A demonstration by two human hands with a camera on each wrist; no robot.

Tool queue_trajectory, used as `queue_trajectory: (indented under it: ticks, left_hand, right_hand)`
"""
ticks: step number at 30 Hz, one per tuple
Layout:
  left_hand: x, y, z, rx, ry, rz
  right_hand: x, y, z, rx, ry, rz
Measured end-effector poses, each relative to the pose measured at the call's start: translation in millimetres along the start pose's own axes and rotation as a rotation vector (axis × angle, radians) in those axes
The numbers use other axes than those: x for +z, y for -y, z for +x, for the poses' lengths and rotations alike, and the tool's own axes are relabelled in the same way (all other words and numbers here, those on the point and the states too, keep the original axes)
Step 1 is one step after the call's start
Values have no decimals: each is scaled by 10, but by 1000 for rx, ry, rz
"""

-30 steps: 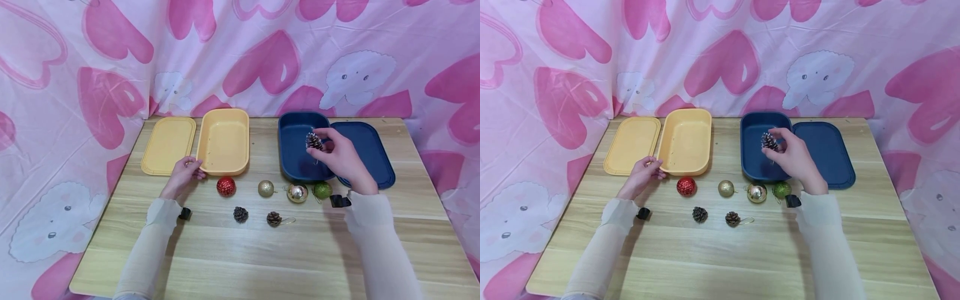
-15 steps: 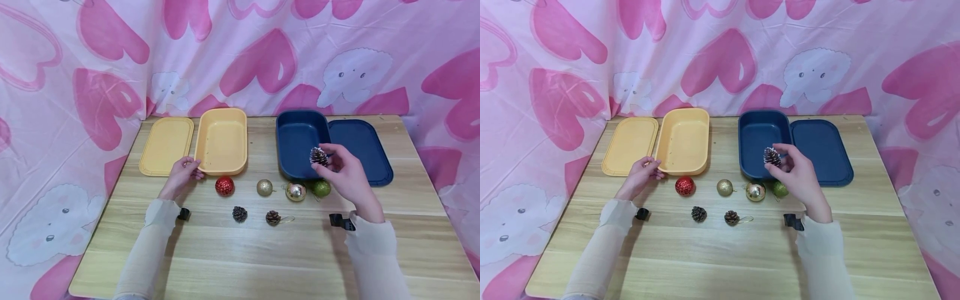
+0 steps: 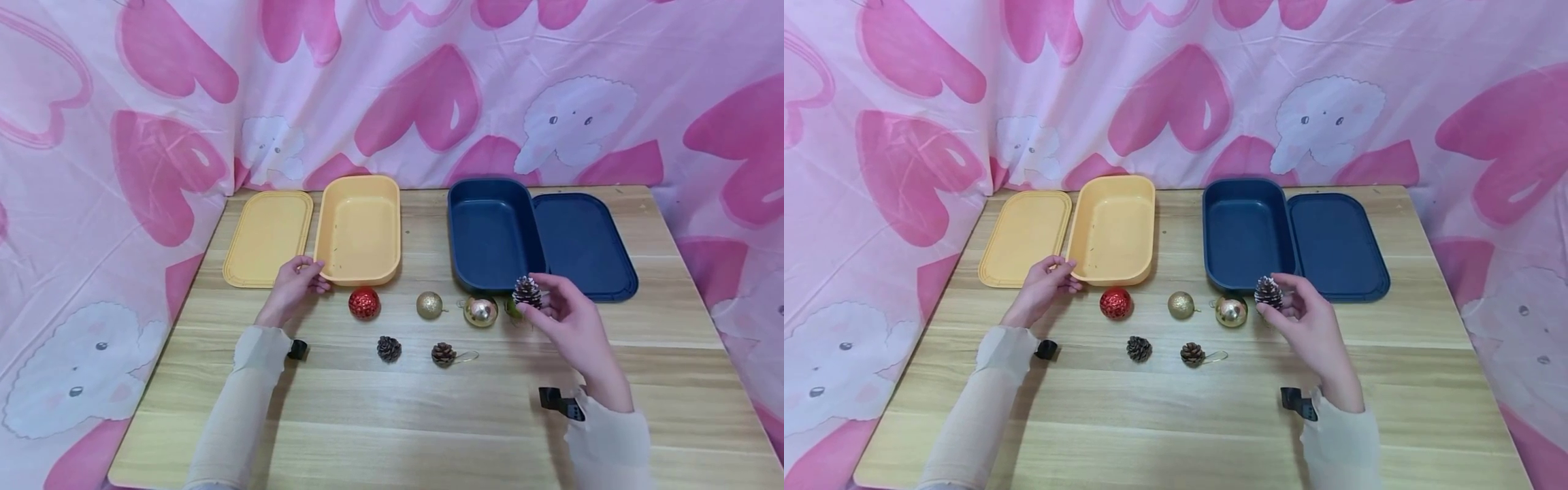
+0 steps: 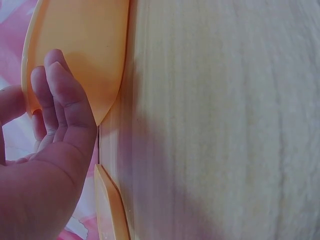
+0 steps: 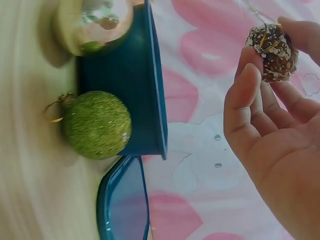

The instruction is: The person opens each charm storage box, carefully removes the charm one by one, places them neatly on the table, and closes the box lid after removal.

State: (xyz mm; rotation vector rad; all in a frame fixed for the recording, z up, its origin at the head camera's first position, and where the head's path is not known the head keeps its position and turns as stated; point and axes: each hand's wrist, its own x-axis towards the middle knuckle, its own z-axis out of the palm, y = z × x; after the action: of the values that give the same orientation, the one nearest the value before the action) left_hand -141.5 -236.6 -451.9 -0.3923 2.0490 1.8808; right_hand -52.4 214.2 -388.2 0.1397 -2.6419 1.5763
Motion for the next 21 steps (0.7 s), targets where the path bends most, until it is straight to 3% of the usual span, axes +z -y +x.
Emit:
queue_trajectory:
  ticks: [13, 21]
  left_hand:
    - [-8, -6, -4, -1, 7, -6]
    - [-8, 4, 7, -1, 12, -7]
  right_hand:
    - [123, -236, -317, 130, 76, 35]
    - [186, -315, -444, 233, 108, -7]
